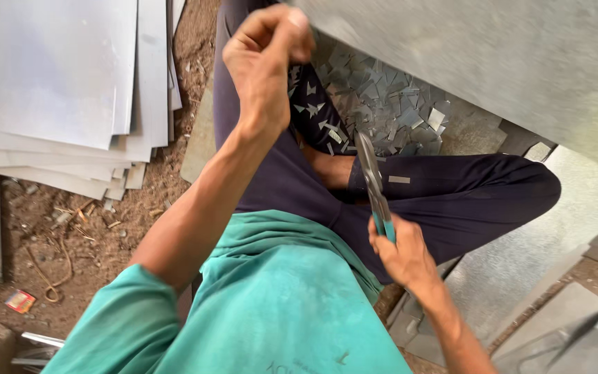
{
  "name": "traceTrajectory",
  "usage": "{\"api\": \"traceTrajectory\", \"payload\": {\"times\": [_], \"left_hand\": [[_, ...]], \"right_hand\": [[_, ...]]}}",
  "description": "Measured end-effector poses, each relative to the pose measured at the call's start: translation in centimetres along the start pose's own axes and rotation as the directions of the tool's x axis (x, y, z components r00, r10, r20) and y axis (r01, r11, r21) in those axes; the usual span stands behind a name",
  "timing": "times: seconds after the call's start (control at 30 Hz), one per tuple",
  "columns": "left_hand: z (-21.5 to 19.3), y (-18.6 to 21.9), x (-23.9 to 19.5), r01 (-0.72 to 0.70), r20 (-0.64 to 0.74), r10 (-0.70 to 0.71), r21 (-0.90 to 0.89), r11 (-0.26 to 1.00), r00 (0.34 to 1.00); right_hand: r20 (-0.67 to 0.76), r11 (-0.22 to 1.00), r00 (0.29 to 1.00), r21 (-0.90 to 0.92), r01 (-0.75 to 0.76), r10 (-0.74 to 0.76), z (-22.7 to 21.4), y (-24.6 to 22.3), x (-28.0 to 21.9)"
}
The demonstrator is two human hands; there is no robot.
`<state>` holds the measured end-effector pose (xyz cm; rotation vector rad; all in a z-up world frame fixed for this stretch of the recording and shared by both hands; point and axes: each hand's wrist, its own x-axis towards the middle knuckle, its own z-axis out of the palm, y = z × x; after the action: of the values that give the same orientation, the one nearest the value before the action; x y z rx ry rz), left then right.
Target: The person sits cross-legged on the ground and uses tin snips to cut a large gray sheet into smaller pieces. The person repeatedly repositions the sheet and cuts along its edges, dropping the cut pieces onto the ground.
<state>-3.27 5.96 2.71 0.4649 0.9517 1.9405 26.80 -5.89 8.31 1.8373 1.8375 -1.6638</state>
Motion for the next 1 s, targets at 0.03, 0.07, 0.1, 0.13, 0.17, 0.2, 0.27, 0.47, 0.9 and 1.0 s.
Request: {"api": "traceTrajectory", "payload": {"times": [0.03,0.07,0.1,0.13,0.17,0.2,0.27,0.47,0.9,1.0], "left_hand": [[0.0,0.2,-0.9,0.101,0.025,-0.102,0.040,0.994,0.994],[0.0,0.4,-2.2,0.200,0.047,-0.204,0.080,0.976,0.978],[-0.4,0.6,-3.4,0.298,0.069,-0.308,0.127,0.946,0.949],[-0.7,0.5,-4.1,0.359,0.033,-0.363,0.083,0.930,0.931],[-1.1,0.4,-4.8,0.423,-0.003,-0.423,0.036,0.905,0.906],[-1.6,0.2,-5.0,0.482,-0.038,-0.482,-0.012,0.876,0.875],[-2.1,-0.4,-5.9,0.467,-0.064,-0.466,-0.004,0.884,0.883],[-1.6,-0.8,-4.8,0.386,-0.096,-0.386,-0.018,0.922,0.917],[-1.3,-1.1,-5.2,0.295,-0.065,-0.290,0.084,0.952,0.955],[-1.7,-1.2,-5.4,0.307,-0.073,-0.301,0.079,0.948,0.951]], "right_hand": [[0.044,0.998,0.998,-0.026,0.049,-0.048,-0.6,-1.0,0.6],[0.088,0.999,0.995,0.023,0.038,-0.040,-1.3,-2.1,1.3],[0.130,0.997,0.991,0.079,0.023,-0.033,-1.7,-3.1,2.0],[0.173,0.991,0.985,0.134,0.005,-0.028,-2.2,-3.9,2.8],[0.201,0.994,0.980,0.109,-0.017,-0.005,-2.5,-4.6,3.5],[0.229,0.996,0.973,0.084,-0.037,0.017,-2.9,-5.1,4.3],[0.263,0.997,0.962,0.017,-0.080,0.073,-3.2,-5.5,4.8],[0.305,0.986,0.950,-0.166,-0.008,0.059,-5.6,-8.5,7.4],[0.340,0.931,0.936,-0.364,0.042,0.091,-8.6,-9.3,8.9],[0.310,0.909,0.948,-0.413,0.063,0.075,-8.4,-9.8,9.6]]}}
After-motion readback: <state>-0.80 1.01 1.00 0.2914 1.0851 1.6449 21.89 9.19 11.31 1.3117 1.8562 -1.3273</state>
